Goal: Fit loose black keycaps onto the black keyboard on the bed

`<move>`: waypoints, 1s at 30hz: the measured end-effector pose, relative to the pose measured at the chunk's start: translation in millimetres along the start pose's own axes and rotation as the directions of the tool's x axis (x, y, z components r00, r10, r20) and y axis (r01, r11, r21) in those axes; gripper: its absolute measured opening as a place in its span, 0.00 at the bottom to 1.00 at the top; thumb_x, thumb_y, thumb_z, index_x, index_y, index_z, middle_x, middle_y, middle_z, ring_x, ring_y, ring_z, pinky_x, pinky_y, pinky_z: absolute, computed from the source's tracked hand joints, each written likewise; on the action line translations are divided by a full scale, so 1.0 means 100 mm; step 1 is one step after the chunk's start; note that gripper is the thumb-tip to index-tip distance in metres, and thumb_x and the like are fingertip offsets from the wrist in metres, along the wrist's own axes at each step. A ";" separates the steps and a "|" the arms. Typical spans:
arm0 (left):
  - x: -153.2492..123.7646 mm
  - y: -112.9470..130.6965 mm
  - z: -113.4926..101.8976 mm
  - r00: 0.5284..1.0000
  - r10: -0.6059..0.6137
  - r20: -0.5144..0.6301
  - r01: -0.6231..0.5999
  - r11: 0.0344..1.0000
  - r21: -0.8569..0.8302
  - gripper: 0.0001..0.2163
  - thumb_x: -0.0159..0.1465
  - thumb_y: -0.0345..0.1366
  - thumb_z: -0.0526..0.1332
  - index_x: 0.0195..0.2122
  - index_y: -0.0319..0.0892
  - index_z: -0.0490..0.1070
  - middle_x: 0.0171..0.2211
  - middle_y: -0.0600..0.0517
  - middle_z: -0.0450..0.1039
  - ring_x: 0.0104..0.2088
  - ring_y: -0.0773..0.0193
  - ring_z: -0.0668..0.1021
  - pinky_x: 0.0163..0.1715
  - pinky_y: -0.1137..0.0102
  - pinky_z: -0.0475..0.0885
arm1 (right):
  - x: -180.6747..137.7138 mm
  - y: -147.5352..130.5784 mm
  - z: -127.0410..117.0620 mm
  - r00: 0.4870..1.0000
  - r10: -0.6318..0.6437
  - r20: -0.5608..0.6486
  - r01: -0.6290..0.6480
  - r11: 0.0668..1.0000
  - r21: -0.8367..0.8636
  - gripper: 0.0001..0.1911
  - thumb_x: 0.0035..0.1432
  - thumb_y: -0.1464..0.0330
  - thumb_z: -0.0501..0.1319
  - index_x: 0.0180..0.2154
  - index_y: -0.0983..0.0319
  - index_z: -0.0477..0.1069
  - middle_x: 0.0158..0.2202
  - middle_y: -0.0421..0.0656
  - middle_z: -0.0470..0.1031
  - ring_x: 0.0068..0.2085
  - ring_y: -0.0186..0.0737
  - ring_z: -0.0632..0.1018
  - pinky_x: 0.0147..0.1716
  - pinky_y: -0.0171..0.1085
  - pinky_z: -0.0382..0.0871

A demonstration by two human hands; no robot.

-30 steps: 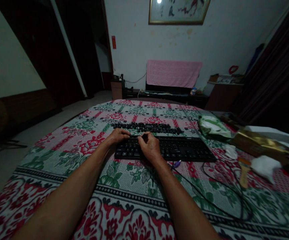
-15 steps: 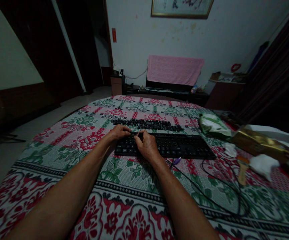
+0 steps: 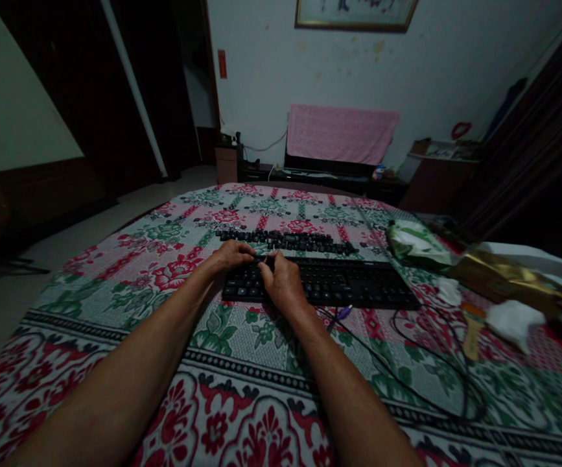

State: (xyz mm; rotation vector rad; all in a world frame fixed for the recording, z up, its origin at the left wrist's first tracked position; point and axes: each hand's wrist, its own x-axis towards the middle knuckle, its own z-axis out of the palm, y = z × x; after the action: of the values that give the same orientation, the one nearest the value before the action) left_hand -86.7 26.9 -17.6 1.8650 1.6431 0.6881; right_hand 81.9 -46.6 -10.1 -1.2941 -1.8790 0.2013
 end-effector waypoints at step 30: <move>0.03 -0.10 0.05 0.992 0.101 0.080 -0.095 0.993 -0.068 0.15 0.52 0.31 0.58 0.41 0.39 0.76 0.32 0.53 0.78 0.33 0.65 0.76 0.36 0.72 0.70 | 0.00 -0.02 0.00 0.995 0.002 -0.100 0.002 0.999 0.040 0.08 0.55 0.66 0.54 0.36 0.63 0.64 0.28 0.45 0.73 0.29 0.40 0.74 0.31 0.34 0.64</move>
State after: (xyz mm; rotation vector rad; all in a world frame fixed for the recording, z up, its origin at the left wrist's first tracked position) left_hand -90.0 30.1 -27.8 1.9126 1.4686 0.6859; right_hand 80.3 -48.1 -8.8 -1.2540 -1.7815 0.1703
